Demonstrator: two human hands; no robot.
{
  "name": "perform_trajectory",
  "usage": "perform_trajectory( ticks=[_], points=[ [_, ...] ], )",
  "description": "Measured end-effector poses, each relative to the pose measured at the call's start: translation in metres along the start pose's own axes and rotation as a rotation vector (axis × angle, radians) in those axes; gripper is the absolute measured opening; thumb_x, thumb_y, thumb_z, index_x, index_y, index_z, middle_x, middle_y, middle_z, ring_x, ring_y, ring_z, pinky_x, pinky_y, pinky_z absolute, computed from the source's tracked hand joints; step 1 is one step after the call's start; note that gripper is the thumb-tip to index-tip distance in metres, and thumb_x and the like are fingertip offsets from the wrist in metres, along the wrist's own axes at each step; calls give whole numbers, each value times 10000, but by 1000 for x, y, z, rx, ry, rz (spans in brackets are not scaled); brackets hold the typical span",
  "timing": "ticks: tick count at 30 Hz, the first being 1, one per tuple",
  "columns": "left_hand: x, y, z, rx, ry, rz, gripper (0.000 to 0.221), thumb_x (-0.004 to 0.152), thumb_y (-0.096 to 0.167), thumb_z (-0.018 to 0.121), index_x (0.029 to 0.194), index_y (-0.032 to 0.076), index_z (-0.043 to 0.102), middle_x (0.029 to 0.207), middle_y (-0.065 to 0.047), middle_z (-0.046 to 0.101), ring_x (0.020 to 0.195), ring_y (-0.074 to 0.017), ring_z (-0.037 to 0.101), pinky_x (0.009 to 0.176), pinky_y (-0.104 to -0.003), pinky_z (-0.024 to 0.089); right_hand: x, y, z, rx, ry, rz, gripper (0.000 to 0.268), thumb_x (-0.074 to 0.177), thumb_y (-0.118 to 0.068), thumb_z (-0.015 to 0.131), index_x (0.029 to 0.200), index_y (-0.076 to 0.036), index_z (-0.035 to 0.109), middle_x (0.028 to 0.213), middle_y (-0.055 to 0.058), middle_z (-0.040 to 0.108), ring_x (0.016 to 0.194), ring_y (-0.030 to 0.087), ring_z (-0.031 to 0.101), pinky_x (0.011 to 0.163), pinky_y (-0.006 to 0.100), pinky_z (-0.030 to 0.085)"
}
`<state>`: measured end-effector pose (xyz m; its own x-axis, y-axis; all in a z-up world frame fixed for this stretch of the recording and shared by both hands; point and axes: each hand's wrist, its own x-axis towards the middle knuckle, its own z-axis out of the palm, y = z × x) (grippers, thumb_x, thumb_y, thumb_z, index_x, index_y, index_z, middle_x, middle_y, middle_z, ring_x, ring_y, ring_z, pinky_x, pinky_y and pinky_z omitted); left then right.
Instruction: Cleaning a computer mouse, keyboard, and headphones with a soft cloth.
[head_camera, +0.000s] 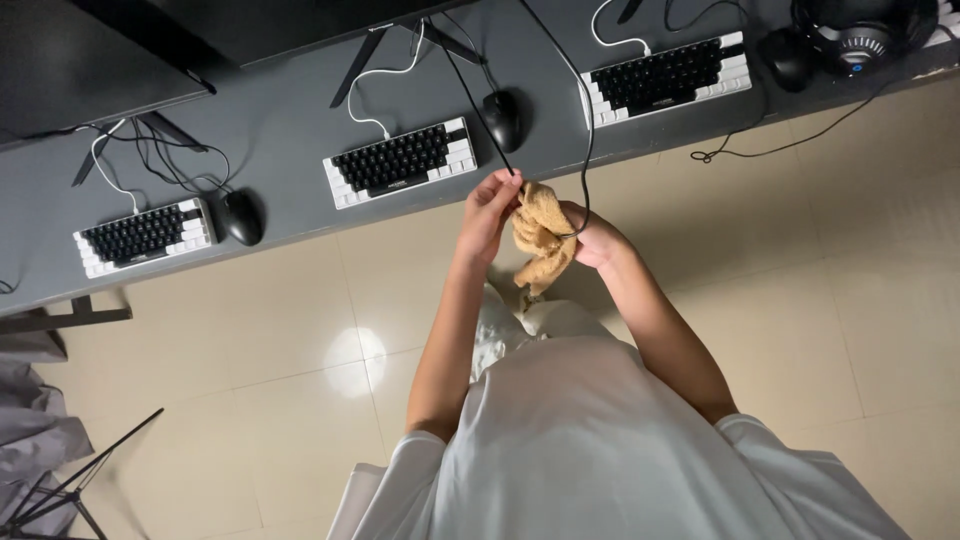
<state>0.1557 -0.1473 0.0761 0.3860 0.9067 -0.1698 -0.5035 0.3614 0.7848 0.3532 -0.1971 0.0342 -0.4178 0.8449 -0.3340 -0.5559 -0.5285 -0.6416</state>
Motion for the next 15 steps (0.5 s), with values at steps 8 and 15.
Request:
perform_trajectory(
  ticks=[8,15],
  points=[
    [19,17,5,-145,-46,59,177,985,34,694,1134,107,631,937,30,673,826,-87,651,772,-221,534,-20,9,23,89,24,-204,408,1046,-217,490,1416,-46,510,1351,95,635,1216,211,635,1032,405,547],
    [22,-3,16,-213,37,55,76,1017,49,648,1074,92,622,964,-20,710,919,-123,709,823,-248,572,15,0,33,-138,151,-696,396,1020,48,584,1401,-3,487,1318,144,639,1209,238,672,1053,393,568]
  ],
)
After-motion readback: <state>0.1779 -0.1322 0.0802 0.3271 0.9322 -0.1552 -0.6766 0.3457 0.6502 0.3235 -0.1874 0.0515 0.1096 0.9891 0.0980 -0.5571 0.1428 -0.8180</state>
